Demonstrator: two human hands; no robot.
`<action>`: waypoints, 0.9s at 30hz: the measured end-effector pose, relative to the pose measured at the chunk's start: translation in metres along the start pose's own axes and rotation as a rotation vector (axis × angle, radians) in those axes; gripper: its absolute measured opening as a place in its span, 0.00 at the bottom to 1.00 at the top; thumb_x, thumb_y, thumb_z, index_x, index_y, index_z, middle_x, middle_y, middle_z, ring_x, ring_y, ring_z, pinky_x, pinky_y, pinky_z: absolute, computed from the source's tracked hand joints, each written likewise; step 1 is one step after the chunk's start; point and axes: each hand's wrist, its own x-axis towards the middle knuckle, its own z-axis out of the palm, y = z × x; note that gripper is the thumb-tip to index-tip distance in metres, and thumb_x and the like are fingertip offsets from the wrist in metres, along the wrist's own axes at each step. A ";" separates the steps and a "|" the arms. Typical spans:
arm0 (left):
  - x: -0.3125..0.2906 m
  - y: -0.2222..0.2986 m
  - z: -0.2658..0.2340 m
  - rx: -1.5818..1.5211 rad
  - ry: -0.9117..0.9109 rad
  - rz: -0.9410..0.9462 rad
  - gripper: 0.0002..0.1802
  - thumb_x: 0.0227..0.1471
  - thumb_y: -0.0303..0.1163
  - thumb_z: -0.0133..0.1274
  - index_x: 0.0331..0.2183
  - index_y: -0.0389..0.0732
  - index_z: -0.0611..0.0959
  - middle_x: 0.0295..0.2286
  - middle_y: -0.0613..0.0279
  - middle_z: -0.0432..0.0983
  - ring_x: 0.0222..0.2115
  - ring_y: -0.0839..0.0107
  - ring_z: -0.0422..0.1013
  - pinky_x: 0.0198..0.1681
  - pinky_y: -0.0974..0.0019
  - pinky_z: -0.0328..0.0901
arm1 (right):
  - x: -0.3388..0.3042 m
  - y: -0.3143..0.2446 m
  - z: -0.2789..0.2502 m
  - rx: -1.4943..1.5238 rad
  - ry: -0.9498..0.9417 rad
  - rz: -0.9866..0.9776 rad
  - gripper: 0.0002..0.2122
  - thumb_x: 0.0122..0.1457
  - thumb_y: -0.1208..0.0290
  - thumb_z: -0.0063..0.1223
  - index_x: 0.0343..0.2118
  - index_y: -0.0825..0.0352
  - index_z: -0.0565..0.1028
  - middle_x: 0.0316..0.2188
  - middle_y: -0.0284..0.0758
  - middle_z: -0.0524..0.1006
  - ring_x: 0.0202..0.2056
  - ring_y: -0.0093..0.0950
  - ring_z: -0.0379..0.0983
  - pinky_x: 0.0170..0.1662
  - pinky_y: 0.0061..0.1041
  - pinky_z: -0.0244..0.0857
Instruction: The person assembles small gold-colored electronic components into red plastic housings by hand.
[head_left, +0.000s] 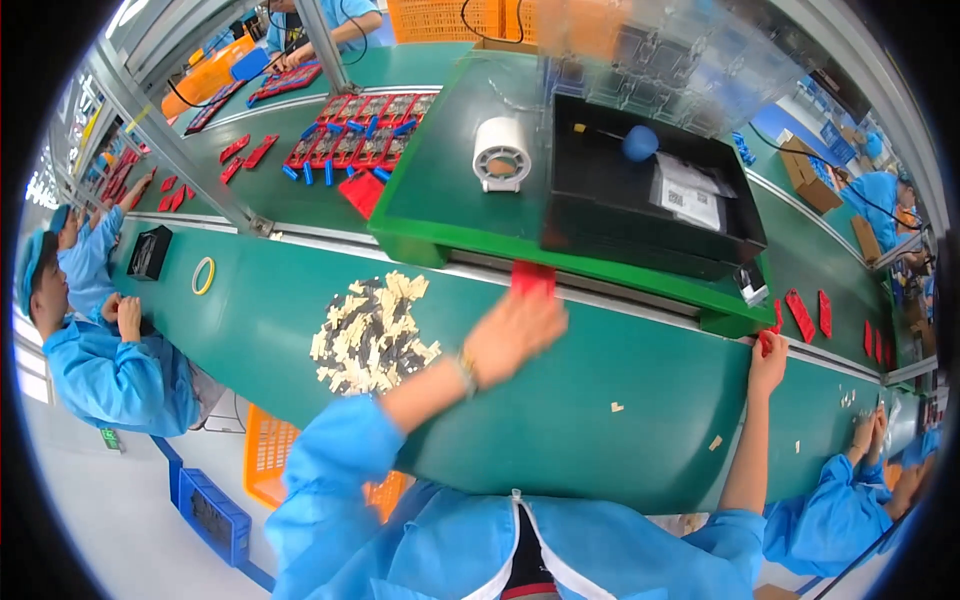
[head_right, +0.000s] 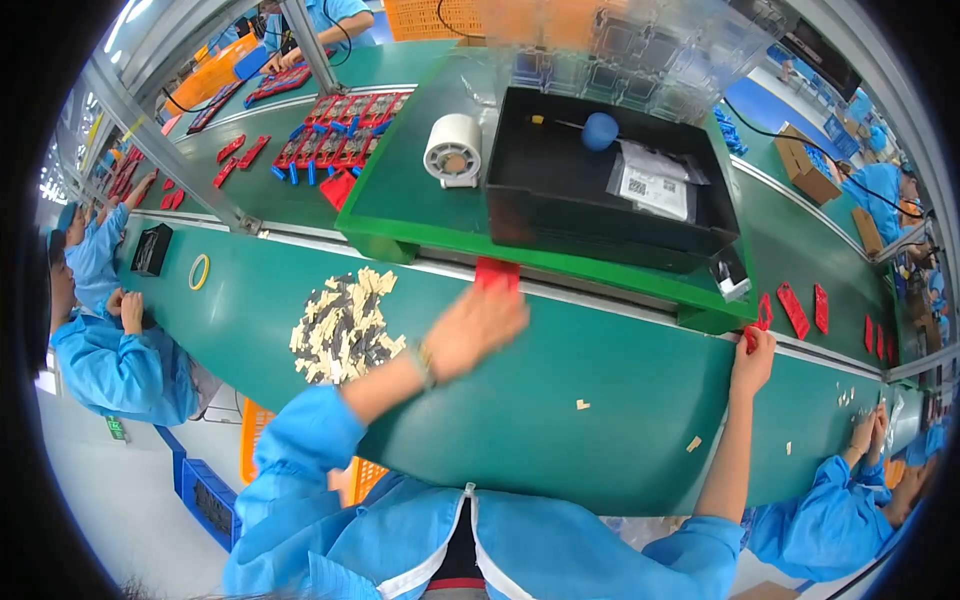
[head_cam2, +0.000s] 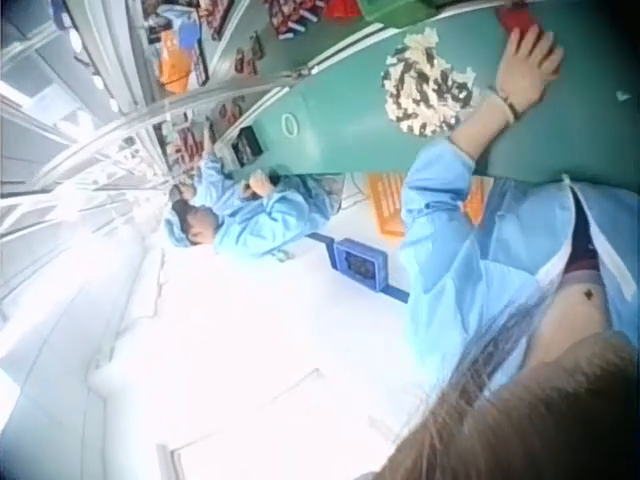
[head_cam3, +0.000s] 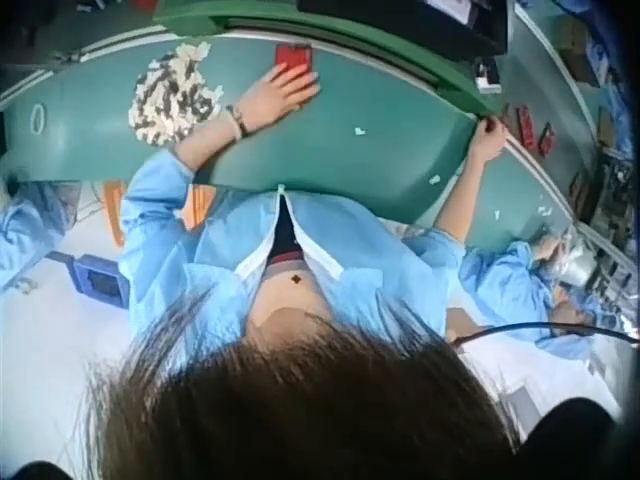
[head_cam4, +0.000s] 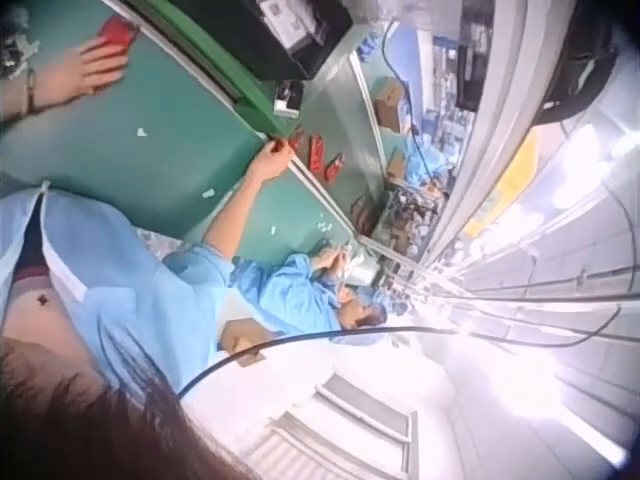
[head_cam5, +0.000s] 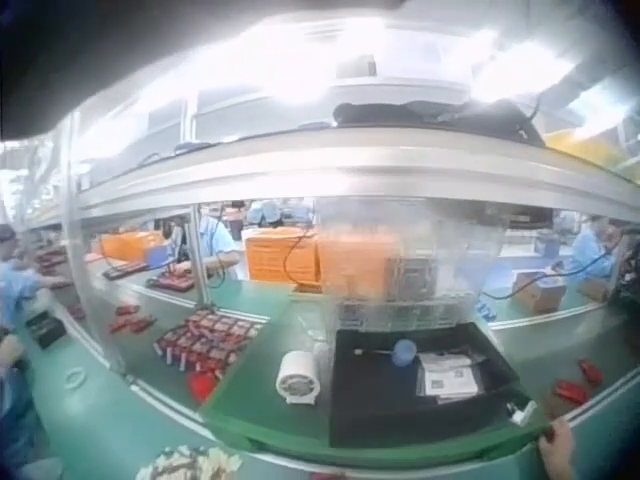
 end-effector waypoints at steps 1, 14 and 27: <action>0.019 -0.028 -0.004 0.013 0.011 -0.108 0.26 0.49 0.30 0.48 0.52 0.44 0.70 0.50 0.54 0.67 0.52 0.55 0.62 0.58 0.49 0.54 | -0.010 -0.001 -0.003 0.056 0.039 0.004 0.09 0.53 0.76 0.54 0.38 0.65 0.75 0.34 0.34 0.73 0.33 0.31 0.70 0.37 0.27 0.65; -0.103 -0.025 -0.083 -0.232 -0.047 -0.629 0.07 0.39 0.25 0.60 0.25 0.40 0.77 0.31 0.60 0.71 0.35 0.59 0.69 0.38 0.62 0.64 | -0.189 -0.203 -0.090 0.286 -0.562 -0.753 0.11 0.39 0.74 0.59 0.30 0.58 0.77 0.23 0.28 0.73 0.25 0.26 0.70 0.27 0.26 0.61; -0.116 -0.067 -0.079 -0.361 -0.202 -0.447 0.11 0.39 0.25 0.60 0.28 0.42 0.74 0.36 0.60 0.66 0.42 0.59 0.62 0.47 0.60 0.55 | -0.187 -0.266 -0.069 0.607 -0.725 -1.101 0.11 0.48 0.72 0.57 0.37 0.62 0.76 0.31 0.26 0.73 0.31 0.20 0.70 0.35 0.19 0.65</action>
